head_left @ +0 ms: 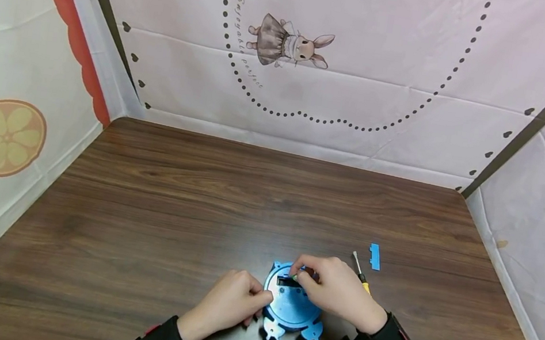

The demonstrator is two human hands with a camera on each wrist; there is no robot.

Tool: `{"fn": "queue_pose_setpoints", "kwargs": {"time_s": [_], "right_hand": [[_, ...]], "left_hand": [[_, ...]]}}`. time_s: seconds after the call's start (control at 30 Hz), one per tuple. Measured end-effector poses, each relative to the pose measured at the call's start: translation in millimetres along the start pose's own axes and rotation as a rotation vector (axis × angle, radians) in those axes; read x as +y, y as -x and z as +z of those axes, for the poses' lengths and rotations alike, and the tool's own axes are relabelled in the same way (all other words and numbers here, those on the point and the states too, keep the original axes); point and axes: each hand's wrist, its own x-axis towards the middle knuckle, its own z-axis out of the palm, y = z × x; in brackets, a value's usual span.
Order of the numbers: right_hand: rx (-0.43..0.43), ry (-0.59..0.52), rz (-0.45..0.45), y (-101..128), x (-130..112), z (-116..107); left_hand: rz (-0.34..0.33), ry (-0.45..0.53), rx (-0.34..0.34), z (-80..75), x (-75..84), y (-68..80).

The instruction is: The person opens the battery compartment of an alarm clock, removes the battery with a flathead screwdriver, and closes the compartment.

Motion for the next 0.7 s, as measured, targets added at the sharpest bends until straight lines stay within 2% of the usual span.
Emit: {"fn": "queue_pose_setpoints", "kwargs": {"time_s": [0.27,0.53,0.7], "right_hand": [[0.006,0.016,-0.044,6,6,-5],[0.072,0.052,0.006,10,4,-11],[0.114,0.02,0.015,17,6,-24]], "left_hand": [[-0.006,0.014,-0.01,0.2,-0.3,-1.0],[-0.012,0.02,-0.008,0.7,-0.4,-1.7],[-0.01,0.024,-0.004,1.1,0.3,-1.9]]}}
